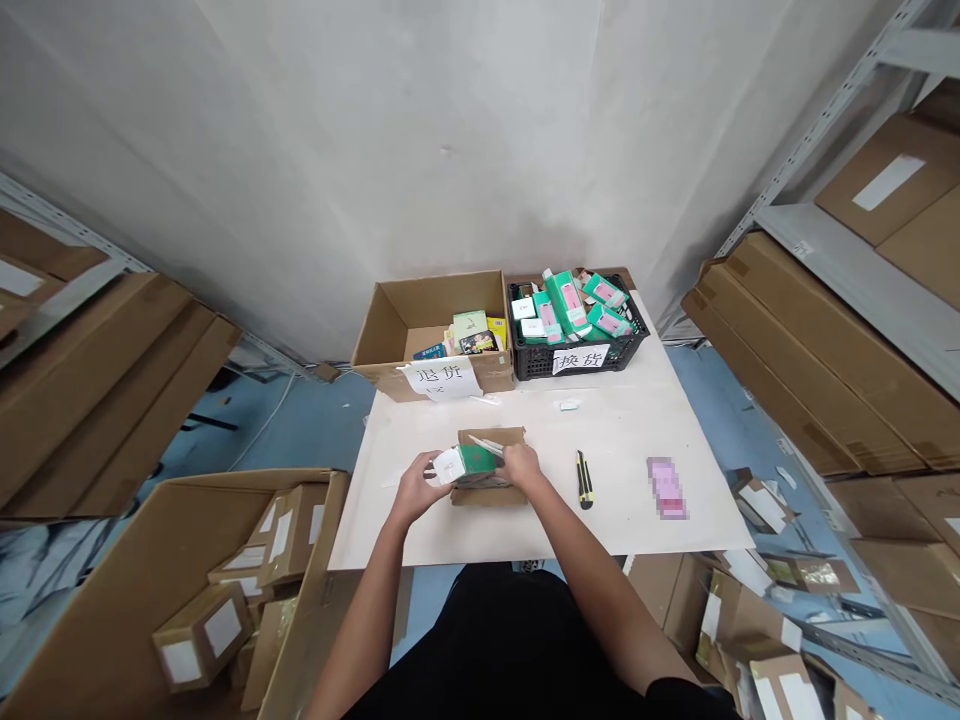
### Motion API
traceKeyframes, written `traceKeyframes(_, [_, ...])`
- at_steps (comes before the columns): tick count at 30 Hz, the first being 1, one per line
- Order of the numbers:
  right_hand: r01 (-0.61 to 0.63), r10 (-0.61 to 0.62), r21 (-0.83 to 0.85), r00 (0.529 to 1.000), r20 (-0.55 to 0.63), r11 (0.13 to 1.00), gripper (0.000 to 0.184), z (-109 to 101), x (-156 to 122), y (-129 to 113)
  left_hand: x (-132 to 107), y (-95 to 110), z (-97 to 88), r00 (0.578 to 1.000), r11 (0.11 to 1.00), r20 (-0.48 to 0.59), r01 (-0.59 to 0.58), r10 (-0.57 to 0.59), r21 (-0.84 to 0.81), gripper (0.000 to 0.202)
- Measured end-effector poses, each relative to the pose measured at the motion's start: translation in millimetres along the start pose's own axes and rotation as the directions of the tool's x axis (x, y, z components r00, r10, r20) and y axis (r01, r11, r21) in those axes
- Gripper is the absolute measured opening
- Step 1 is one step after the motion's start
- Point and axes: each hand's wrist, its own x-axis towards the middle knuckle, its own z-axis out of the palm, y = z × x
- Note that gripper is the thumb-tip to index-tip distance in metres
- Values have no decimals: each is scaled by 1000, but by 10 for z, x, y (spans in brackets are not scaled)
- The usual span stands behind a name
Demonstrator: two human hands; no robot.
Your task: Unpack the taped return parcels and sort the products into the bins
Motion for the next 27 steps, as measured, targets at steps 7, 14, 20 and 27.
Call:
traceKeyframes(7, [431, -334, 451, 900, -281, 781, 106, -76, -191, -202, 199, 372, -165, 995, 996, 79, -70, 66, 48, 58])
traceKeyframes(14, [407, -145, 762, 909, -390, 503, 81, -120, -241, -117, 464, 251, -42, 997, 964, 67, 58, -42, -261, 59])
traceKeyframes(20, [412, -64, 822, 904, -423, 393, 75, -408, -452, 174, 152, -293, 504, 943, 982, 333, -89, 28, 169, 29])
traceKeyframes(27, [360, 161, 795, 858, -488, 488, 75, -440, -492, 601, -128, -511, 737, 906, 832, 409, -143, -108, 536, 23])
